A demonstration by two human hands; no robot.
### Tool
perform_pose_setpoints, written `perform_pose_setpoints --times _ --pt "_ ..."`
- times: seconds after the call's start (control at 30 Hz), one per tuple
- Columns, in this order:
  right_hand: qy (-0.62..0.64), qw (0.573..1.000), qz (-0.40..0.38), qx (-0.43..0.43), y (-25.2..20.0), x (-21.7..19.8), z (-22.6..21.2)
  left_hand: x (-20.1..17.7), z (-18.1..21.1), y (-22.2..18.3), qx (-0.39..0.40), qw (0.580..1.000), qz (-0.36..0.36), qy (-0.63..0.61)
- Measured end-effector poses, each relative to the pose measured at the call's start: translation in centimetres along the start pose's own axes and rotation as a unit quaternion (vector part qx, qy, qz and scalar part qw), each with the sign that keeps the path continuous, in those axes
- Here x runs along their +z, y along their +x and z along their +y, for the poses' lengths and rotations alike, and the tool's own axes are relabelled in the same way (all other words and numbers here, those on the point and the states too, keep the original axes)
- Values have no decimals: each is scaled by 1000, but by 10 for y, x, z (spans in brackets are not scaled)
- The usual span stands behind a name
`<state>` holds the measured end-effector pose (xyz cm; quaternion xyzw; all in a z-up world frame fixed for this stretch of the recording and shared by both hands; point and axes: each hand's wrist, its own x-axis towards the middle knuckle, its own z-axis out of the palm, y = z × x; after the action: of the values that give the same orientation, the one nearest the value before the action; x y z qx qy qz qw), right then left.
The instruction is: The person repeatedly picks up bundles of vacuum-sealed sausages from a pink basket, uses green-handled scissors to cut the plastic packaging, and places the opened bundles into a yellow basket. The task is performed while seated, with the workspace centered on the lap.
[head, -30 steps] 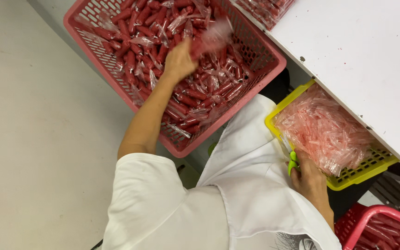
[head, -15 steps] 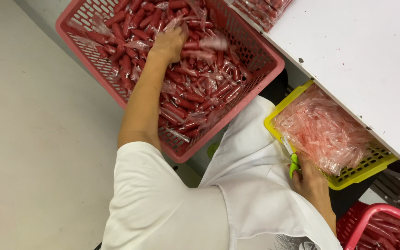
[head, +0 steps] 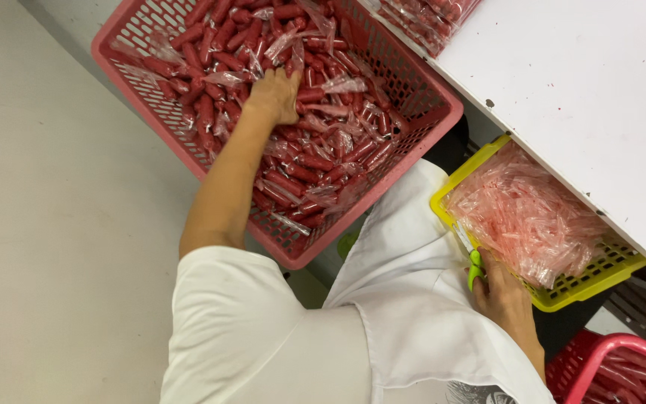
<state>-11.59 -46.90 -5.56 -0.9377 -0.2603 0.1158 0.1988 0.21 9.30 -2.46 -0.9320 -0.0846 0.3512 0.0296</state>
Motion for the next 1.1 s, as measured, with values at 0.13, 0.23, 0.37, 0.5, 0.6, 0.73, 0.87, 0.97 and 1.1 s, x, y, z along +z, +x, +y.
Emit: perform_pose_setpoints --times 0.13,0.23,0.37,0.5,0.6,0.73,0.87,0.97,1.1 --pt "15 1000 -9 12 6 -2 -5 14 28 -20 -60 998 35 2" --pt "66 996 -46 49 10 -12 -18 22 39 -34 -145 979 24 -143" --pt "186 977 -82 65 17 -36 -39 27 44 -45 -79 787 29 -612" --pt "179 981 80 4 13 -9 -21 16 113 -84 141 516 63 -843" --pt "254 960 116 4 21 -27 -28 -17 184 -126 195 468 -16 -862" --pt "287 943 167 38 8 -62 -34 -20 255 -125 299 452 -130 -831" --pt "357 916 177 46 -16 -66 -14 -19 312 -117 361 474 -179 -783" --pt "434 879 188 65 -40 -36 11 -12 336 -112 371 513 -206 -746" --pt "539 819 182 78 -56 -22 27 -24 351 -120 372 561 -220 -706"
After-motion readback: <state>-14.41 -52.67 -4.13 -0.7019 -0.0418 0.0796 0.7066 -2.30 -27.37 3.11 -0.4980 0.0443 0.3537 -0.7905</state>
